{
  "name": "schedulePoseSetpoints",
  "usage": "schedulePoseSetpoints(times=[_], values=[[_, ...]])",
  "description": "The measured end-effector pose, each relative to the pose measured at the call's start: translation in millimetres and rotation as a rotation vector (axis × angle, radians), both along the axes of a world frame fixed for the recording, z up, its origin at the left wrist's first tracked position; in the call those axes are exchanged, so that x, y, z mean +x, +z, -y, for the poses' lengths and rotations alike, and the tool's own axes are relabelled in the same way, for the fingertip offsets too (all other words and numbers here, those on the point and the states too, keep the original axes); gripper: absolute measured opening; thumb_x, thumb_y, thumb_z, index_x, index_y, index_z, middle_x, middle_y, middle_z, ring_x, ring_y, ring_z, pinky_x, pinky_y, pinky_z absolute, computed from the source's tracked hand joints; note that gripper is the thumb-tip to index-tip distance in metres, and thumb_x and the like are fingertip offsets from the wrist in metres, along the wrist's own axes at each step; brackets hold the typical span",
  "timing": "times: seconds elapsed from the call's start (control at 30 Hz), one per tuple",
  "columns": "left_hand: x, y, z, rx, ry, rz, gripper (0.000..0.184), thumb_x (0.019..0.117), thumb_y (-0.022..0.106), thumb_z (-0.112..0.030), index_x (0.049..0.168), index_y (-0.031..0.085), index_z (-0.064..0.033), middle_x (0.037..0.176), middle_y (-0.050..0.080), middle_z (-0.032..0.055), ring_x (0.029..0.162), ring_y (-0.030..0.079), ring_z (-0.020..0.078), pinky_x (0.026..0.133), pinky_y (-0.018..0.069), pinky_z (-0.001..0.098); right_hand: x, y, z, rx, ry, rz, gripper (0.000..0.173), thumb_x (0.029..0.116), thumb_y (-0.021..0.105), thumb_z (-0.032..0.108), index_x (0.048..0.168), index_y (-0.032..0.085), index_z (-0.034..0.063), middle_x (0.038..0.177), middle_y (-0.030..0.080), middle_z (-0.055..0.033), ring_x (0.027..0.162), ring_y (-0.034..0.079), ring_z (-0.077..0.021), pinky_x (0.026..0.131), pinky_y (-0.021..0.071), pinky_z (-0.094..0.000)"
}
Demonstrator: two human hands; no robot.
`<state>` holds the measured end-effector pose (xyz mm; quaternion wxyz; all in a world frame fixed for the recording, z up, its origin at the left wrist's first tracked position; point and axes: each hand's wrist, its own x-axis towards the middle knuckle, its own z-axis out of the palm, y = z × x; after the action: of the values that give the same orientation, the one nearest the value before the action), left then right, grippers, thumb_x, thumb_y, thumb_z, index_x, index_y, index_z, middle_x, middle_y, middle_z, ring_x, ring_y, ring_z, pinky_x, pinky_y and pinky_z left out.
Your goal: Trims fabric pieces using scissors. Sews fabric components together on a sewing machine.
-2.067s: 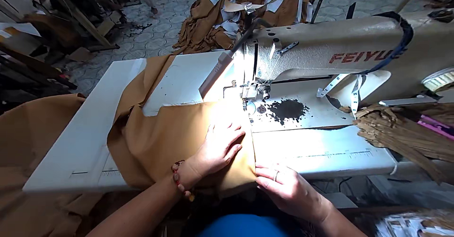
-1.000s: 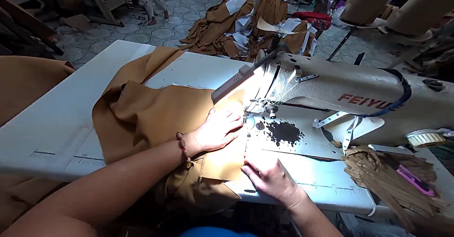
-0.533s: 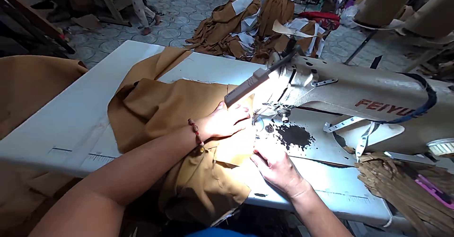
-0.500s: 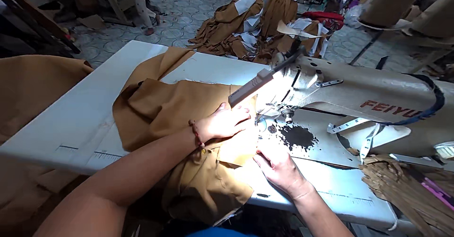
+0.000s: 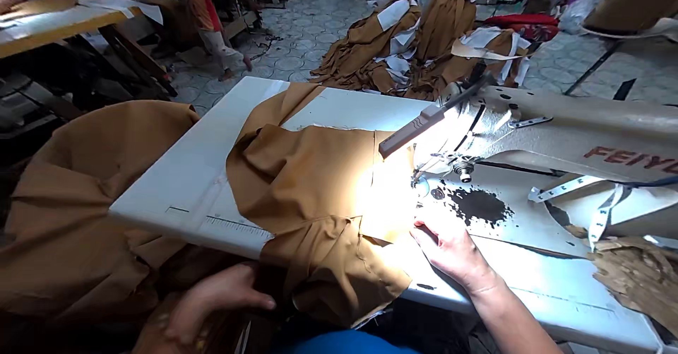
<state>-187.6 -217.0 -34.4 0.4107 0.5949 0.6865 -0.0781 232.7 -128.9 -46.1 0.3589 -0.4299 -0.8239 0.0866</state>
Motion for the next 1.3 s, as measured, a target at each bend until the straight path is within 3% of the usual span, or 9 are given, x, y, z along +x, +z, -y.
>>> schedulePoseSetpoints(times=[0.13,0.23,0.37,0.5,0.57,0.63,0.9,1.03,1.3], values=[[49,-30,4,-0.23,0.065,-0.061,0.051,0.095,0.07,-0.041,0.119,0.068,0.0044,0.116,0.068,0.0263,0.113,0.064,0.0406,0.1,0.0457,0.062,1,1,1,0.005,0.004,0.014,0.022,0.0937,0.059,0.02,0.092,0.074,0.0029,0.093,0.073,-0.0114,0.094,0.069,-0.0232,0.088,0.0535,-0.0385],[46,15,-1,-0.192,-0.09,0.011,0.024,0.0984,0.069,-0.026,0.1,0.07,-0.0027,0.074,0.065,0.0073,0.062,0.061,0.0169,0.064,0.0538,0.0377,2,2,2,-0.004,0.003,0.008,0.022,0.0937,0.059,0.019,0.09,0.074,0.0021,0.091,0.072,-0.0116,0.091,0.069,-0.0227,0.087,0.0535,-0.0379],[16,132,-43,0.18,0.0,-0.109,0.01,0.0988,0.058,0.0,0.105,0.065,-0.0011,0.07,0.063,0.0081,0.055,0.059,0.0156,0.056,0.0528,0.0325,0,5,3,-0.021,0.0,0.022,0.023,0.0934,0.059,0.019,0.089,0.073,0.001,0.088,0.071,-0.0127,0.089,0.069,-0.0248,0.085,0.054,-0.0415],[23,198,-108,1.013,-0.027,-0.31,0.025,0.0925,0.058,0.011,0.116,0.066,0.0077,0.11,0.064,0.0366,0.106,0.061,0.0562,0.088,0.0444,0.0736,0,6,2,-0.02,0.009,0.051,0.02,0.0922,0.062,0.016,0.09,0.074,0.001,0.091,0.072,-0.0137,0.094,0.07,-0.0283,0.088,0.0545,-0.0459],[45,206,-135,1.251,-0.079,-0.254,0.052,0.0922,0.055,0.012,0.143,0.051,0.004,0.144,0.047,0.038,0.138,0.041,0.0587,0.112,0.0334,0.0703,1,6,1,-0.003,0.009,0.072,0.019,0.0919,0.062,0.016,0.09,0.074,0.0017,0.092,0.072,-0.0132,0.095,0.07,-0.0285,0.088,0.055,-0.0461],[86,199,-131,1.255,-0.105,-0.179,0.07,0.0939,0.053,0.008,0.159,0.031,-0.0029,0.16,0.023,0.0382,0.149,0.018,0.0595,0.118,0.0216,0.0712,1,6,0,-0.004,0.015,0.075,0.019,0.0928,0.061,0.016,0.09,0.074,0.0024,0.092,0.072,-0.0126,0.095,0.069,-0.0279,0.088,0.0541,-0.046],[209,30,-106,1.041,-0.518,0.266,0.053,0.0957,0.066,-0.038,0.135,0.064,-0.0023,0.122,0.07,0.0192,0.114,0.067,0.0353,0.098,0.052,0.0565,1,2,-1,-0.014,0.032,0.028,0.025,0.0959,0.059,0.02,0.093,0.075,0.0012,0.094,0.073,-0.0126,0.097,0.07,-0.0259,0.092,0.0535,-0.0438],[204,17,-117,1.057,-0.621,0.299,0.022,0.095,0.067,-0.021,0.089,0.072,-0.001,0.089,0.07,0.0142,0.087,0.07,0.0295,0.078,0.0566,0.0495,6,2,7,-0.054,-0.023,0.063,0.028,0.0997,0.056,0.024,0.101,0.078,0.007,0.106,0.073,-0.0112,0.111,0.066,-0.0278,0.103,0.0483,-0.0474],[200,24,-120,0.915,-0.793,0.312,0.036,0.1026,0.048,-0.022,0.086,0.07,0.0013,0.129,0.07,0.0129,0.108,0.071,0.0258,0.091,0.0547,0.0452,14,9,14,-0.097,0.014,0.111,0.031,0.1022,0.052,0.026,0.112,0.079,0.0127,0.115,0.073,-0.009,0.118,0.064,-0.0271,0.104,0.0473,-0.0495]])
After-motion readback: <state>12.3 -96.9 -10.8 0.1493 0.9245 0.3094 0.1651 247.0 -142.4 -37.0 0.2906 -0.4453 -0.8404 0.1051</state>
